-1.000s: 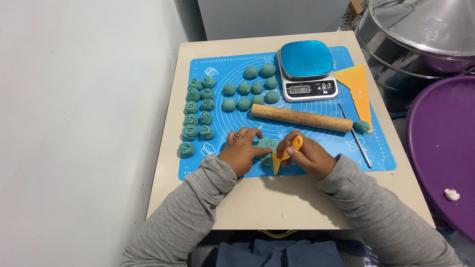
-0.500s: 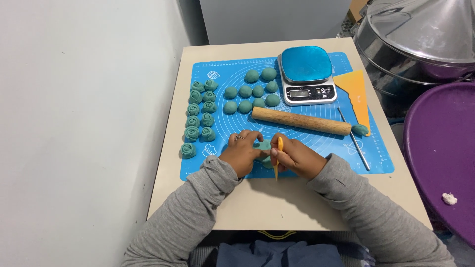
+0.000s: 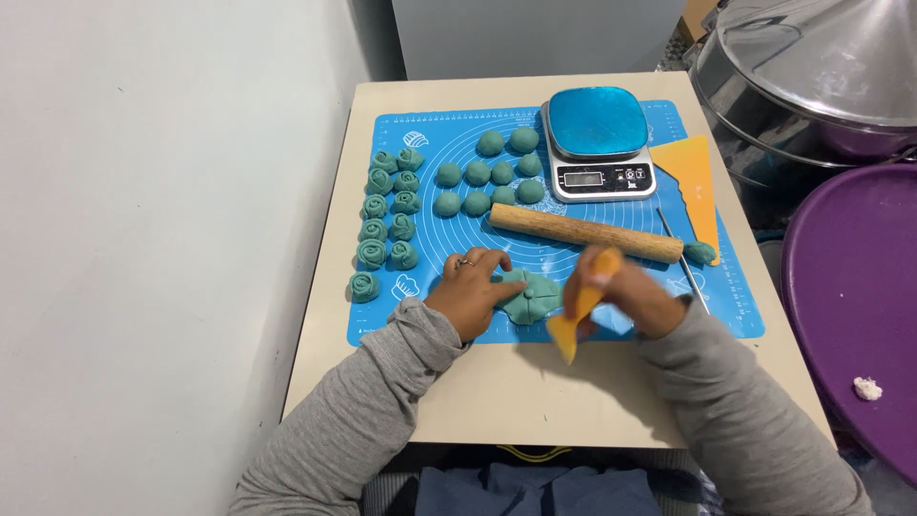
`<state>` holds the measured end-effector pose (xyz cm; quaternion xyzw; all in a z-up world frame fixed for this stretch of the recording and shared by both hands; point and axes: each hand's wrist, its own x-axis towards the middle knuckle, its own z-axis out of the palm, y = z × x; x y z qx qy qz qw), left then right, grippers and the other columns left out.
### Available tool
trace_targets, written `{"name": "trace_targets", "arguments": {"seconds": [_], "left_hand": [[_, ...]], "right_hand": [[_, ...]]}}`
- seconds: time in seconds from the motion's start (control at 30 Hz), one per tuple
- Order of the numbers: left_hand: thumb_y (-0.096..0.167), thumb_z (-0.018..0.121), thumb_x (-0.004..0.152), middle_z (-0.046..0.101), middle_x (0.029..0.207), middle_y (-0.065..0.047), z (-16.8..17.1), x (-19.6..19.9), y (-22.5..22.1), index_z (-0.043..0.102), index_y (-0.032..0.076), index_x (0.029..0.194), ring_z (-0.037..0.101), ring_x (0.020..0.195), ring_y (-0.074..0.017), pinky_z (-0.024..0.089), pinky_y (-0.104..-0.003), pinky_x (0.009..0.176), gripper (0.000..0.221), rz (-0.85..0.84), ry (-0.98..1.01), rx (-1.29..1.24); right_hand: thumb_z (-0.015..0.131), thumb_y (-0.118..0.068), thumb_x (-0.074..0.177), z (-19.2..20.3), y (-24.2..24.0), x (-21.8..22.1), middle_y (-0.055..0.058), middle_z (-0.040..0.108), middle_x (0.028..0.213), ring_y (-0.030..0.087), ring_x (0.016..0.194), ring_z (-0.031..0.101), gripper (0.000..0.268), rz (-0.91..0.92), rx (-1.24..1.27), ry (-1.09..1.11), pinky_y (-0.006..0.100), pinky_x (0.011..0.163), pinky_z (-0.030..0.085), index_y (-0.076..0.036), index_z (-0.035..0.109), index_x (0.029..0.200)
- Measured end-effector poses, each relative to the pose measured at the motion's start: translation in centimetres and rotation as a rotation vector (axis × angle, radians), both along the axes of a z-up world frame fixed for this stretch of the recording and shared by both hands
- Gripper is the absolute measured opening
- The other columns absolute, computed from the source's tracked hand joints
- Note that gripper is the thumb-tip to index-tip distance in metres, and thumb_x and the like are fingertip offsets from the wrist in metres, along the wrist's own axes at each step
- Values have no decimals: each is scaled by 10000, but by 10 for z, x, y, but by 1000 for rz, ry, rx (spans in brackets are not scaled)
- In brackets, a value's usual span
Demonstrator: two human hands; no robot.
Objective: Using a plastic tool to shape and detail blue dough into rose petals on a silicone mat.
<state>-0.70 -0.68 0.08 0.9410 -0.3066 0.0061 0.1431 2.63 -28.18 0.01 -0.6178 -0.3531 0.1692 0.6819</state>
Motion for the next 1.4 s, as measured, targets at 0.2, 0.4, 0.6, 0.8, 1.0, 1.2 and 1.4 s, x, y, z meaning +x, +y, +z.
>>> {"name": "trace_targets", "arguments": {"seconds": [0.2,0.4,0.6,0.8,1.0,1.2,1.4], "left_hand": [[204,661,919,451,1261,-35,-20,12,5,651,205,1126,405,1247,-279,315,-553,1029,207,25,-72,-29],[367,786,824,447,1236,-11,-17,10,2,629,212,1053,386,1281,-286,313,-545,1047,318,13,-12,-29],[378,800,807,448,1235,-9,-14,11,-1,626,215,1047,372,1292,-292,298,-567,1067,338,-6,-3,-33],[356,751,856,454,1222,14,-15,8,-2,622,234,994,395,1296,-271,327,-531,1053,225,-35,-43,-66],[271,716,904,480,1203,29,-16,6,-4,641,239,910,432,1284,-258,353,-514,1030,82,-89,-76,-149],[279,642,973,496,1207,27,-21,9,-4,639,241,921,454,1273,-250,352,-500,1028,64,-91,-50,-136],[289,573,1010,506,1217,15,-27,13,-3,598,208,940,480,1262,-245,364,-489,1024,110,-72,-40,-139]], "right_hand": [[614,-173,876,72,-24,-6,133,707,605,190,401,592,195,-229,-277,-467,313,392,514,-25,710,793],[736,-230,793,105,-2,-29,183,795,935,360,720,711,318,-42,-1041,-408,484,639,590,-95,816,1070],[672,-452,910,94,-4,-21,148,742,1021,283,775,687,411,88,-1211,-311,400,640,567,-119,841,1080],[709,-226,892,62,3,-19,98,733,1049,240,825,730,224,40,-1255,-382,344,671,605,-124,821,1058],[768,-216,853,42,17,-13,52,719,1044,247,955,737,225,-66,-1197,-490,341,790,616,-144,746,1065],[820,-215,817,22,27,-12,89,695,1011,275,972,699,306,-133,-1004,-553,368,834,608,-104,711,1080],[837,-231,807,15,36,-13,79,681,954,250,927,675,282,-160,-900,-667,355,813,600,-95,726,1027]]}}
